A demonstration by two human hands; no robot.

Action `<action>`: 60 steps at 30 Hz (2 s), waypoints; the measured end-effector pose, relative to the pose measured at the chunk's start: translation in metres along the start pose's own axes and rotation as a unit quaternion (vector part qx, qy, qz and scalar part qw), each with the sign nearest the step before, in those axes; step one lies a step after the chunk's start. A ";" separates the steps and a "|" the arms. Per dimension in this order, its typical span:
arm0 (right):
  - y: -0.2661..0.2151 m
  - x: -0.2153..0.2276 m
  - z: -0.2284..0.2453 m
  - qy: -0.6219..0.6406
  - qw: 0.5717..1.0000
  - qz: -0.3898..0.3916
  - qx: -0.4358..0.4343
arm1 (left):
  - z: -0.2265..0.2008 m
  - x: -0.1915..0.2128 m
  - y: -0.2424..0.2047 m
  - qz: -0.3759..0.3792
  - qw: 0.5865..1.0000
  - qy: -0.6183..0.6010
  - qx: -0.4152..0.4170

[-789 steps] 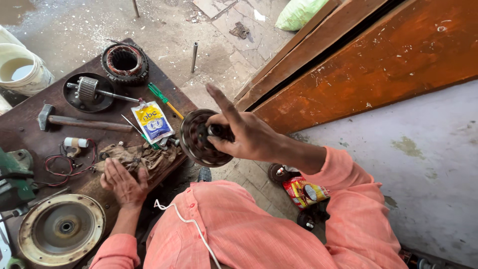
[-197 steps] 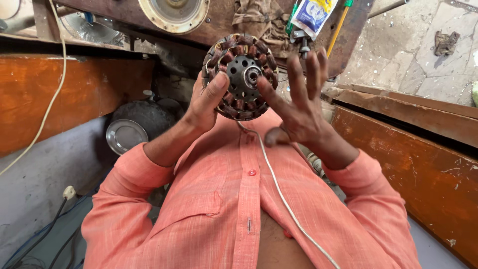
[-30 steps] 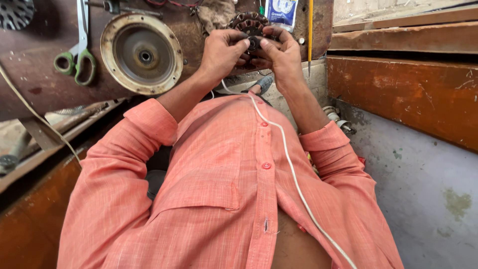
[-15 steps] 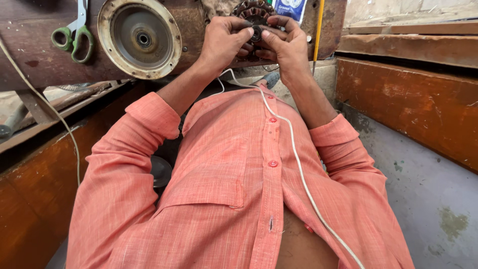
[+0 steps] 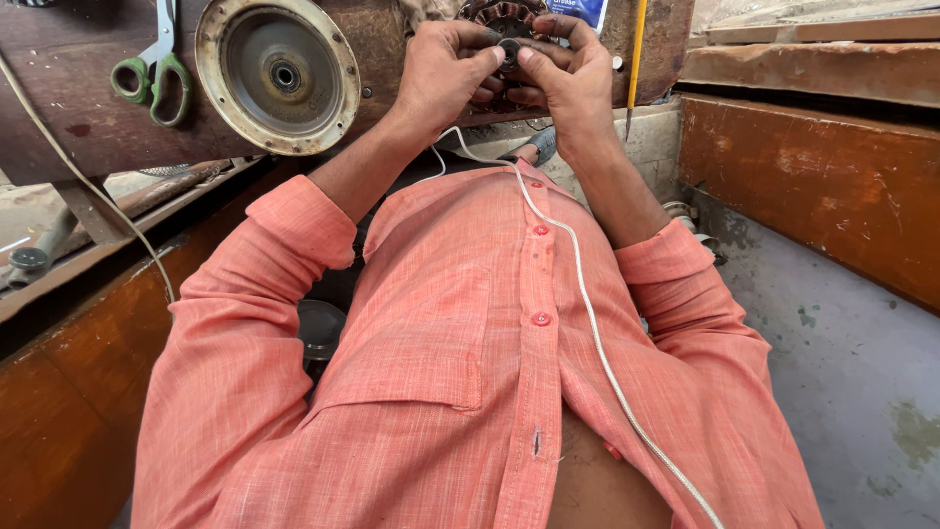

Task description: The person holds a motor rotor and repeatedly rubs its central bearing area with fingers. The person rotates the rotor to access different sides and continues rubbing the same central region throughout the clip.

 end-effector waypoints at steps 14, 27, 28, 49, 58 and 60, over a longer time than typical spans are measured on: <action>-0.001 -0.001 0.002 -0.019 0.999 0.011 0.024 | -0.003 0.000 0.002 -0.007 0.999 0.042 -0.002; -0.009 0.000 -0.003 -0.012 0.997 -0.050 0.052 | -0.008 -0.005 0.008 -0.043 0.992 0.122 -0.012; -0.008 0.002 0.000 -0.003 0.996 -0.066 0.057 | -0.010 -0.004 0.011 -0.045 0.992 0.116 -0.013; 0.014 0.007 0.018 -0.190 0.981 0.023 -0.015 | -0.019 -0.011 -0.023 -0.147 0.970 0.157 -0.114; 0.011 0.005 0.016 -0.072 0.996 0.023 -0.055 | 0.002 -0.011 -0.005 -0.108 0.994 0.006 -0.009; 0.013 0.005 0.018 -0.086 0.995 0.029 -0.045 | 0.002 -0.010 -0.004 -0.104 0.994 0.015 0.002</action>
Point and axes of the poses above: each hand's wrist, its own y-axis towards the middle knuckle, its own x-axis out of the back of the hand, z = x × y, the point moved 9 cm from there along y, towards the middle knuckle, and after that the axes turned 14 degrees about z, right-handed, at the moved point
